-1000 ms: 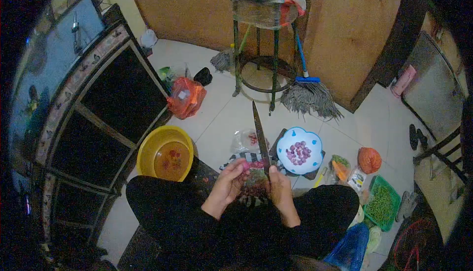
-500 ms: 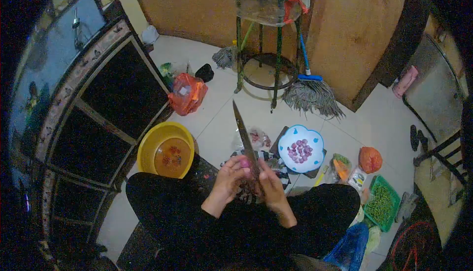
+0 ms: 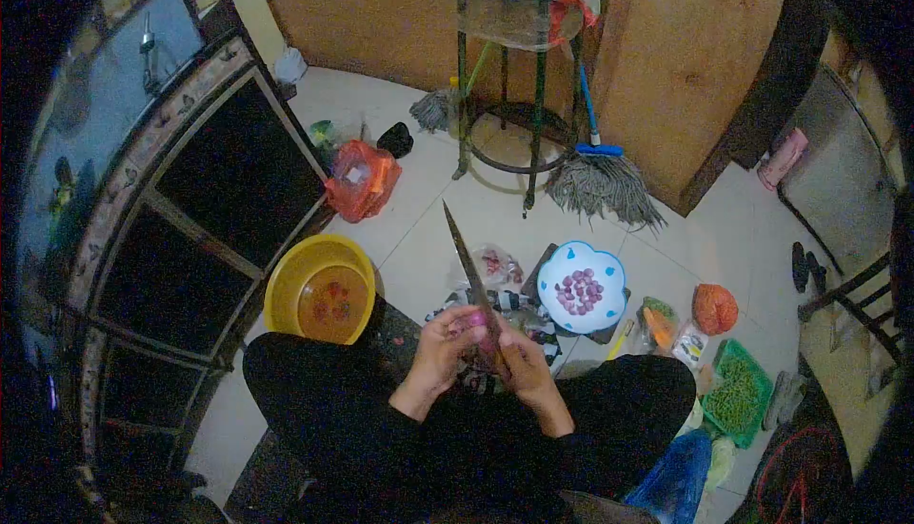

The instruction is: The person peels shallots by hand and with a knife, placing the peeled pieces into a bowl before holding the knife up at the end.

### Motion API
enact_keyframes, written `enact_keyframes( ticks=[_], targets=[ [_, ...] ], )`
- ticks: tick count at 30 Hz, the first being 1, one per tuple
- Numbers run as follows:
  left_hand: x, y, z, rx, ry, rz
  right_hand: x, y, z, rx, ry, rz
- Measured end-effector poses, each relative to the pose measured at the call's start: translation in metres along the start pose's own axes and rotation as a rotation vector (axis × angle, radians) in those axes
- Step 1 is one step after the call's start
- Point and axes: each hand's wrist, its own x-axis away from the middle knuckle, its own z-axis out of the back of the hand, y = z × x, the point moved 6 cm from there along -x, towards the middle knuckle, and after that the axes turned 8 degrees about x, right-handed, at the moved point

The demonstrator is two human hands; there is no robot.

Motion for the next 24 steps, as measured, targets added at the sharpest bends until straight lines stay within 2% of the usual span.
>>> enact_keyframes(
  ticks=[5,7,10,13,16,19,22,24],
  targets=[
    [0.001,0.003,0.0,-0.065,0.004,-0.072,-0.002,0.007,-0.001,0.183,0.069,0.055],
    [0.003,0.002,0.0,-0.073,0.01,-0.075,-0.002,0.009,-0.001,0.231,0.077,0.014],
    [0.0,-0.005,0.005,-0.25,0.009,-0.168,0.0,0.008,-0.001,0.225,0.063,-0.087],
    [-0.001,-0.006,0.004,-0.268,-0.027,-0.181,-0.004,0.015,0.0,0.27,0.183,0.04],
    [-0.001,-0.007,0.005,-0.142,-0.086,-0.044,-0.006,0.02,0.004,0.08,0.186,0.022],
    [-0.002,-0.008,0.002,0.013,-0.132,0.093,-0.006,0.031,0.007,-0.123,0.132,-0.089],
    [0.001,0.001,-0.007,0.051,-0.144,0.142,-0.004,0.03,0.007,-0.26,0.028,-0.144],
    [0.0,0.005,-0.006,-0.011,-0.126,0.1,-0.003,0.013,0.007,-0.134,0.052,-0.042]
  ],
)
